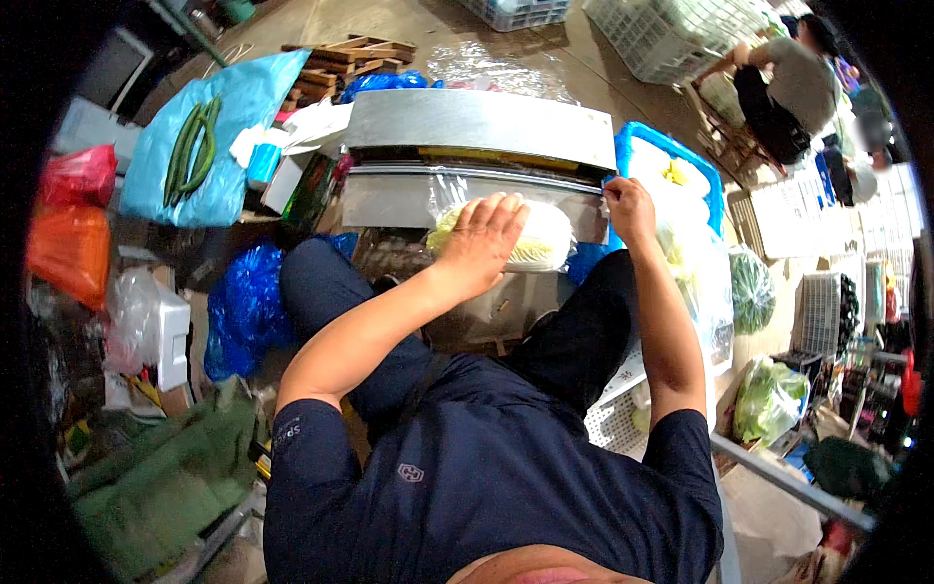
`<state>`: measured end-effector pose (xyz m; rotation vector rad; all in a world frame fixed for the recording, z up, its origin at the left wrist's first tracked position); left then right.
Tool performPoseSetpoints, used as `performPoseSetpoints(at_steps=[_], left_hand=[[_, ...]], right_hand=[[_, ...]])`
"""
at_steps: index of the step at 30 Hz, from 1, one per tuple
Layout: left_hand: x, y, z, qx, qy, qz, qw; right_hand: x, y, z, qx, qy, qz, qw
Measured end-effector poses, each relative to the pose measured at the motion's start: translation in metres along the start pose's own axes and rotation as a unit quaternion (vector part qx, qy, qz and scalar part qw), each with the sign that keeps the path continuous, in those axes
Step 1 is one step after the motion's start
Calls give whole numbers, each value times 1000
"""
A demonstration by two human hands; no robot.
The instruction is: The person sits on the floor and wraps individual heads of napa cabbage in plastic film using a manual sealing machine. They place the cabbage on the machine, pull the film over it, and then place the wrapped vegetable into a blue crate.
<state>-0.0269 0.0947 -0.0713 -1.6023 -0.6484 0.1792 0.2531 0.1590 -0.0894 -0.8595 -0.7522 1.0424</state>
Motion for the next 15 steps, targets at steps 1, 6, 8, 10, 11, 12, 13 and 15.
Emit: performPoseSetpoints(at_steps=[1, 6, 8, 10, 11, 12, 13, 15], left_hand=[[-1, 1, -2, 7, -3, -8, 1000], [-7, 6, -8, 77, 6, -58, 995], [-10, 2, -10, 91, 5, -60, 994], [-7, 6, -14, 91, 6, -35, 995], [-9, 10, -17, 88, 7, -7, 996], [-3, 15, -17, 87, 18, 7, 996], [-7, 17, -16, 67, 18, -35, 997], [-13, 10, -8, 25, -9, -4, 1000]], right_hand=[[2, 2, -5, 6, -7, -1, 1000], [9, 10, -5, -35, 40, 34, 998], [9, 16, 2, -18, 38, 51, 998], [10, 23, -6, -23, 34, 45, 998], [9, 35, -7, 11, 36, 64, 997], [12, 53, -4, 31, 32, 105, 993], [15, 76, 0, 3, 0, 44, 999], [11, 82, 72, -92, -70, 55, 992]])
Point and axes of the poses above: each hand's wrist, its own x-axis towards the middle knuckle, its own y-axis out of the palm, z = x × y, the point moved 6 cm from there along x, towards the middle knuckle, and after that the axes turned 13 degrees about y, right-handed, at the moved point
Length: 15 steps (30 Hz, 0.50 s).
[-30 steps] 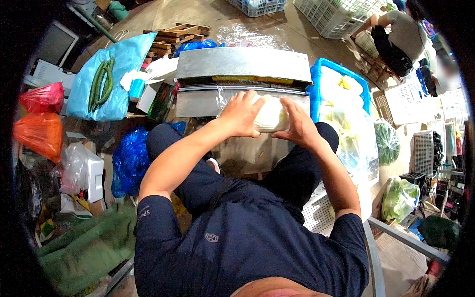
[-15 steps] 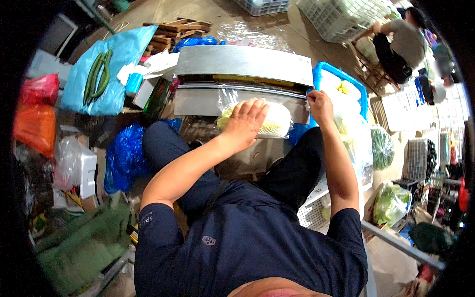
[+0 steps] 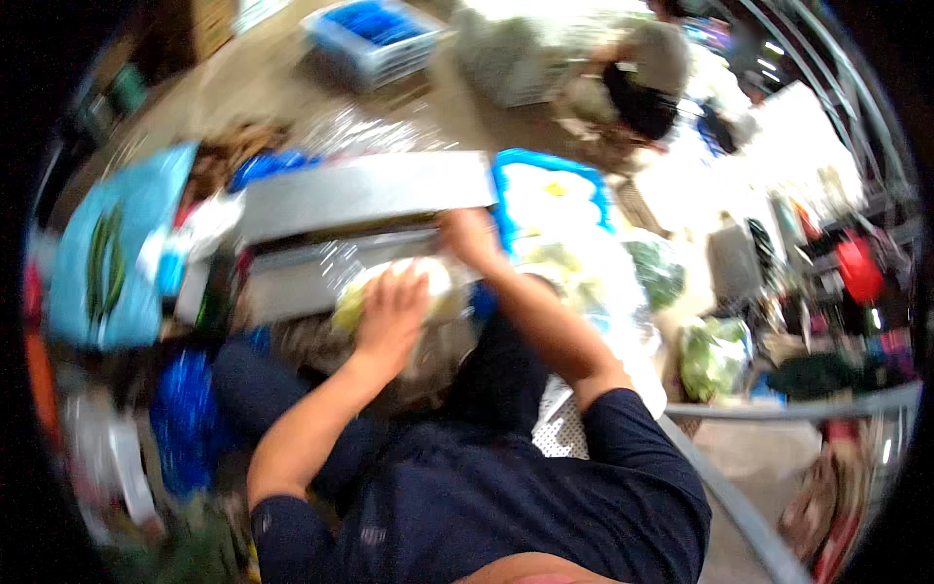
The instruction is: The person sits on the floor and wraps individual heads of napa cabbage in plastic film using a manual sealing machine. They place the cabbage on the machine, pull the film over it, and then place the wrapped vegetable into a blue crate.
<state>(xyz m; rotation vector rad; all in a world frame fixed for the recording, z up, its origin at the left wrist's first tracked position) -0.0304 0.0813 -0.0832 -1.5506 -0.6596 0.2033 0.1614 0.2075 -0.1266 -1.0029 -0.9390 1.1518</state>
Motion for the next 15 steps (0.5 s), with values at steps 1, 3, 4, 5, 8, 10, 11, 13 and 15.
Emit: performPoseSetpoints(at_steps=[1, 3, 4, 5, 8, 10, 11, 13, 15], left_hand=[[6, -6, -8, -2, 12, -3, 1000], [8, -5, -7, 14, 13, -21, 1000], [10, 3, -11, 17, 24, -8, 1000], [8, 12, -8, 65, 40, -20, 997], [7, 14, -7, 72, 16, 58, 996], [14, 4, -8, 25, -7, 167, 986], [11, 7, -6, -8, -6, 116, 993], [13, -2, -4, -63, 40, -36, 997], [10, -11, -6, -35, 65, -61, 995]], right_hand=[[10, 23, -10, 72, 58, 78, 993], [13, 15, 40, 6, -2, 106, 994], [15, 22, 44, 22, -27, 48, 998], [19, 24, 61, 24, 5, 89, 996], [20, 27, 121, 61, -9, 153, 986], [19, 46, 155, 45, -84, 168, 981], [17, 53, 178, 48, -103, 171, 979], [11, 63, 219, 43, -118, 184, 975], [-1, 66, 259, 21, -166, 167, 972]])
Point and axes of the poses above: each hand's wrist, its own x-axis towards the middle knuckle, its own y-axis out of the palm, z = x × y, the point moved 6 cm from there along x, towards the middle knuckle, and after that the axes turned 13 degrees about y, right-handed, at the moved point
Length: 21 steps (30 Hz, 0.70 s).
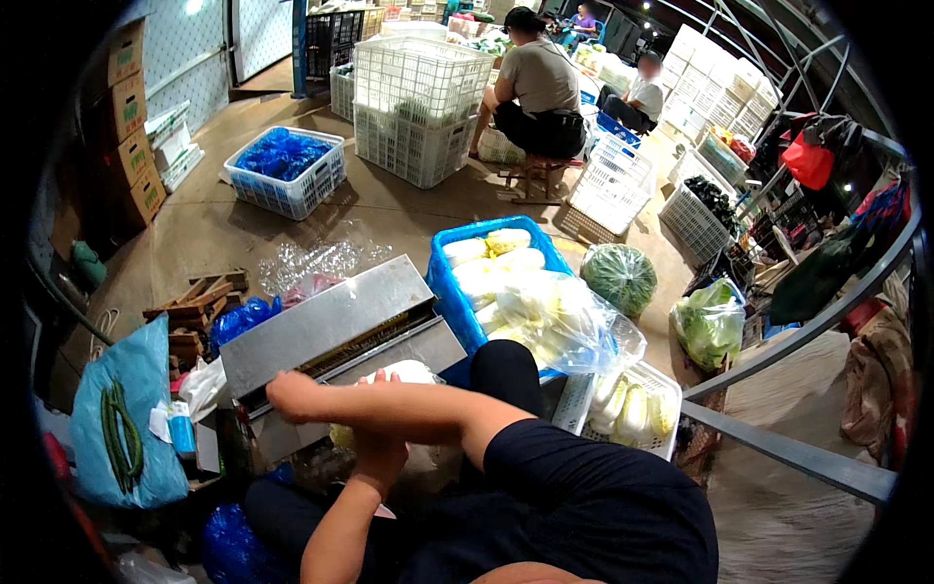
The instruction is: The person sits on the floor and wraps individual heads of napa cabbage in plastic film using a manual sealing machine. They place the cabbage on the machine, pull the film over it, and then place the wrapped vegetable into a blue crate.
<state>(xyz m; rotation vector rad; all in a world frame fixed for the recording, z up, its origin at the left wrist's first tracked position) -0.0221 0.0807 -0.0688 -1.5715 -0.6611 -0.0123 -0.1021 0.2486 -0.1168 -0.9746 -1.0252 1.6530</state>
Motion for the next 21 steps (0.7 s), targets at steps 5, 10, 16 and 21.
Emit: performPoseSetpoints(at_steps=[5, 10, 16, 21], left_hand=[[13, 12, 17, 105, -1, -20, 994], [26, 10, 25, 60, 10, 14, 998], [46, 4, 50, -77, -49, 126, 988], [42, 2, 55, -150, -100, 141, 973]], right_hand=[[-21, 14, 46, 45, -121, 89, 988], [-131, -84, -16, 259, -168, -48, 950], [-224, -141, -154, 333, -13, -159, 929], [-289, -144, -199, 204, -5, -300, 932]])
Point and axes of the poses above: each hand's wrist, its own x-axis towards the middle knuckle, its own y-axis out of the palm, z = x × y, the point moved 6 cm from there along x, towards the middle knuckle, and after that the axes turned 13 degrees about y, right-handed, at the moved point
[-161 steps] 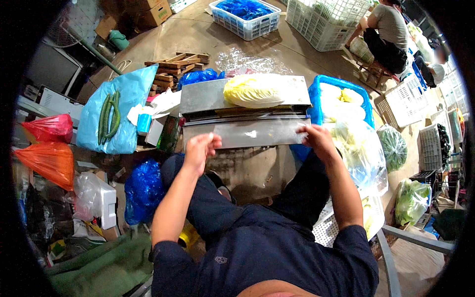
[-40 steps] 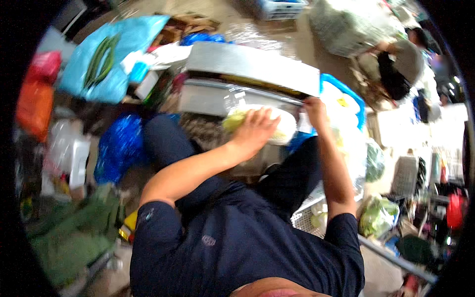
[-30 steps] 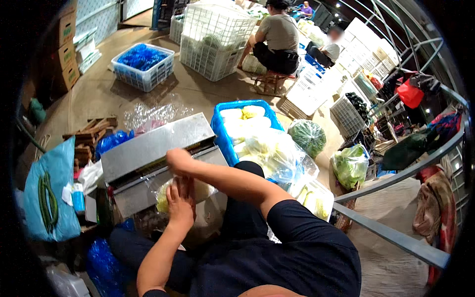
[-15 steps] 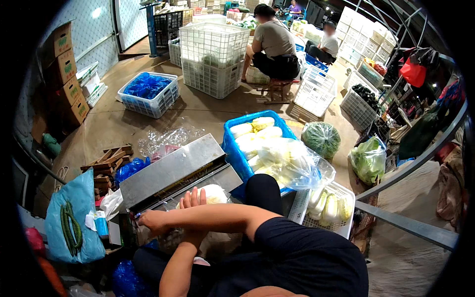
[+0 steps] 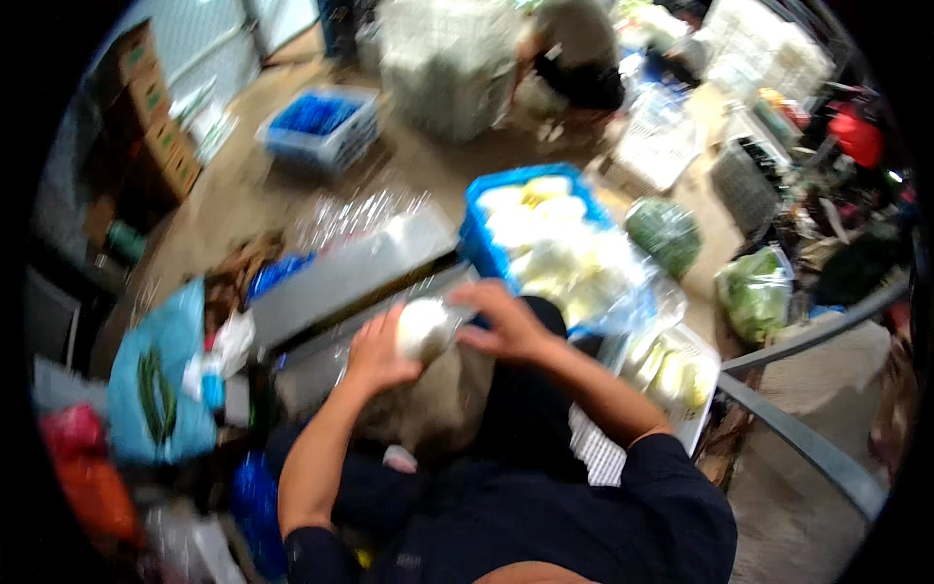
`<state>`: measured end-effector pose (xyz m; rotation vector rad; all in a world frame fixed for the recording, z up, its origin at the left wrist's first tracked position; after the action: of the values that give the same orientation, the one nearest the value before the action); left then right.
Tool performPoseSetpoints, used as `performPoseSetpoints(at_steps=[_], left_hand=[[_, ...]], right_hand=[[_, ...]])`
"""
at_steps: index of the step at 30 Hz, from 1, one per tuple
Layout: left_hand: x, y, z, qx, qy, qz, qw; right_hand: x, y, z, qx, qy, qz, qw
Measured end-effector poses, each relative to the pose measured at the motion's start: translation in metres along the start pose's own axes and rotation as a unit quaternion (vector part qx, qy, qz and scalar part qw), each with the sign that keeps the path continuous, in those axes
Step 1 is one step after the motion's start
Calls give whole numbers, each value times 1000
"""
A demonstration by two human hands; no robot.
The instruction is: The person sits on the floor and wraps individual heads of napa cabbage in plastic film using a manual sealing machine. They place the cabbage on the machine, pull the film over it, and then place the wrapped vegetable into a blue crate.
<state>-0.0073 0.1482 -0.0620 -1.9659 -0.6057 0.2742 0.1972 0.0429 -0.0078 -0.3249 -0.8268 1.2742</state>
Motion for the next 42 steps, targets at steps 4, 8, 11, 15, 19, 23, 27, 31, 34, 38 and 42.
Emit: performPoseSetpoints(at_steps=[4, 8, 11, 15, 19, 23, 27, 31, 34, 38, 42], left_hand=[[-24, -16, -22, -76, -13, -11, 997], [-43, -32, -37, -126, -20, -12, 992], [-50, -42, -44, -153, -21, -29, 988], [-60, -43, -38, -214, -31, -44, 975], [-74, -38, -39, -360, -51, -15, 932], [-80, -26, -42, -513, -71, -5, 855], [-83, -25, -51, -604, -100, 1, 790], [-85, -23, -52, -656, -117, -13, 745], [-86, -22, -50, -650, -115, -11, 751], [-88, -23, -53, -667, -129, -20, 734], [-89, -23, -55, -690, -147, -22, 708]], right_hand=[[-18, -21, 1, 30, 44, -1, 999], [-4, -21, 31, 68, 6, 34, 997], [8, -16, 55, 66, -55, 63, 994], [2, 9, 45, 60, -89, 152, 983], [-7, -3, 39, 181, -28, 95, 978], [-8, 1, 42, 220, -40, 114, 968], [-15, 13, 38, 316, 43, 115, 941], [-18, 17, 41, 303, 102, 9, 947], [-16, 28, 38, 232, 45, 29, 971], [-14, 20, 55, 160, 53, -55, 984], [-11, 32, 56, 192, 132, -39, 972]])
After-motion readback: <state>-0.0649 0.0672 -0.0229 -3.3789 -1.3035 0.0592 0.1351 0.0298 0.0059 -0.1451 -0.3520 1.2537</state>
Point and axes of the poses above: each hand's wrist, its own x-axis towards the middle knuckle, its own y-axis out of the palm, z = x × y, the point moved 6 cm from there along x, towards the middle knuckle, and after that the axes turned 13 degrees about y, right-handed, at the moved point
